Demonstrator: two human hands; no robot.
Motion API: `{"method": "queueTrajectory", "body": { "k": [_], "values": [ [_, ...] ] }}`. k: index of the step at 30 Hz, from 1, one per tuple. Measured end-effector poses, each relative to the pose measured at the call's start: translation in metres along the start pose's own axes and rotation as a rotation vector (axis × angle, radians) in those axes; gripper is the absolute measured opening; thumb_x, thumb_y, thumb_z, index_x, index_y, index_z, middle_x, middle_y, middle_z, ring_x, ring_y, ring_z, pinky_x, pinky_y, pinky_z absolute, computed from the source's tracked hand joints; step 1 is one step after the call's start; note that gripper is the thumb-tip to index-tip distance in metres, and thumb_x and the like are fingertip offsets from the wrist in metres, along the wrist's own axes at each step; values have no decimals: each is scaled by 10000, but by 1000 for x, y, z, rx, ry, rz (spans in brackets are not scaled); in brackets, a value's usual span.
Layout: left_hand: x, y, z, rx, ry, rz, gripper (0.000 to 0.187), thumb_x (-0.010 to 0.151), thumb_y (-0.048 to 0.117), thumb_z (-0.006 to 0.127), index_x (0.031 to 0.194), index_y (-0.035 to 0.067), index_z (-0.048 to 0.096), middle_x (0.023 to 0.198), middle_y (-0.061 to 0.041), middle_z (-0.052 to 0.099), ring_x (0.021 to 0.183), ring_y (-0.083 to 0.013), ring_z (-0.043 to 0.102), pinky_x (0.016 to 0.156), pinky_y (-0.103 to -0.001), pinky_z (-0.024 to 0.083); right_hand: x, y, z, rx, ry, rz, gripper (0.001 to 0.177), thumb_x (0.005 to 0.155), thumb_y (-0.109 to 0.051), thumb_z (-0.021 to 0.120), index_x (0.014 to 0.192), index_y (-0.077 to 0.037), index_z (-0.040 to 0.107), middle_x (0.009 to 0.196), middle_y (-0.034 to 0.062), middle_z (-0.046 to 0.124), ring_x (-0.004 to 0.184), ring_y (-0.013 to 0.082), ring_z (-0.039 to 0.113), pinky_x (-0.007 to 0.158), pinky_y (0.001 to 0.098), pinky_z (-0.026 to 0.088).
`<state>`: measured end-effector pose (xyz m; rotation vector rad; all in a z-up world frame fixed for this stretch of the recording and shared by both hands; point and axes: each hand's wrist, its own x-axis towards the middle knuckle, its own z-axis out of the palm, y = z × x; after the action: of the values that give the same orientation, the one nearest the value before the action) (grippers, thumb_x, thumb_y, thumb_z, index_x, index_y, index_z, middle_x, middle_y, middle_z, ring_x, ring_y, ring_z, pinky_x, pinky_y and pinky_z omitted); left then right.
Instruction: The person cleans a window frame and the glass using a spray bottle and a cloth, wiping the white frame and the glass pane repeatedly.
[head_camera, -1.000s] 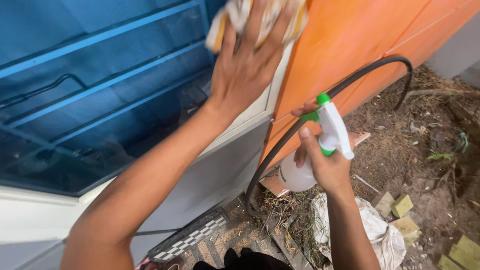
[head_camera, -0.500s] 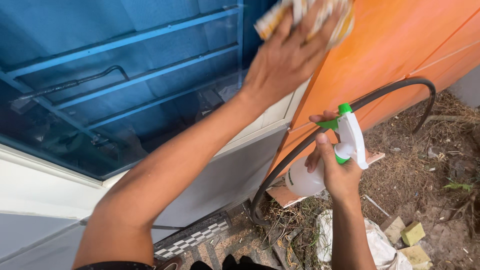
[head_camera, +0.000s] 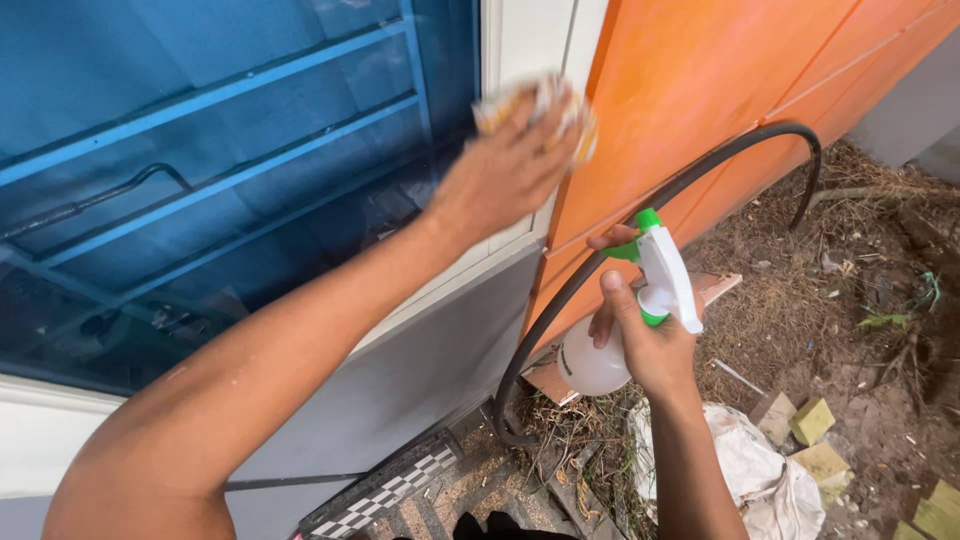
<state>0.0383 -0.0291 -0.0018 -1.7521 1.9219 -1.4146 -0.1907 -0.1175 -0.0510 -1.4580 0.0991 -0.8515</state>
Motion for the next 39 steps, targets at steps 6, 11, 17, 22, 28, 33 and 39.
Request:
{"method": "queueTrajectory", "body": {
  "k": [6,11,17,22,28,33,39],
  "values": [
    [22,-11,-16,101,135,-340,330,1042,96,580,1331,-37,669,1569,-152,428,1493,-412,299,1200,-624,284,-8,0,-2,-15,-6,-15,509,996,-88,620,1446,74,448,1224,201,685,496,104,579,453,258,516],
    [-17,35,-22,63,-132,-52,456,892,250,625,1275,31,740,1463,-122,548,1441,-371,413,1180,-562,370,-28,0,-8,-98,6,94,477,938,-80,640,1378,41,502,1154,166,713,462,99,591,383,242,485],
    [-46,6,-67,-52,248,-472,211,1046,131,707,1247,111,770,1523,-10,518,1448,-306,385,1193,-559,344,-61,22,-16,-83,-62,236,322,938,-80,668,1224,40,578,1079,130,708,486,104,606,393,237,472],
    [-49,9,-102,-212,276,-549,270,991,-3,776,1200,162,825,1558,10,519,1480,-314,388,1158,-482,373,-75,34,-23,-87,-53,263,335,915,-86,673,1220,18,578,1036,119,730,456,101,607,371,237,477],
    [-48,10,-84,-217,245,-507,227,1038,-5,758,1182,157,826,1569,13,511,1488,-318,357,1124,-469,366,-110,55,-35,-178,-109,309,254,926,-129,691,1135,2,628,829,100,702,424,87,618,342,243,501],
    [-47,8,-65,-145,294,-487,192,1087,72,716,1224,174,805,1611,32,441,1525,-291,287,1176,-455,322,-133,60,-36,-205,-131,418,237,910,-153,696,1091,-7,649,767,105,716,406,91,618,336,251,499],
    [-33,32,-12,118,159,-424,320,1130,82,554,1424,68,680,1680,-72,272,1550,-367,169,1188,-505,295,-105,48,-22,-205,-59,322,426,868,-152,668,1267,-35,575,1160,99,733,424,79,610,328,241,520]
  ]
}}
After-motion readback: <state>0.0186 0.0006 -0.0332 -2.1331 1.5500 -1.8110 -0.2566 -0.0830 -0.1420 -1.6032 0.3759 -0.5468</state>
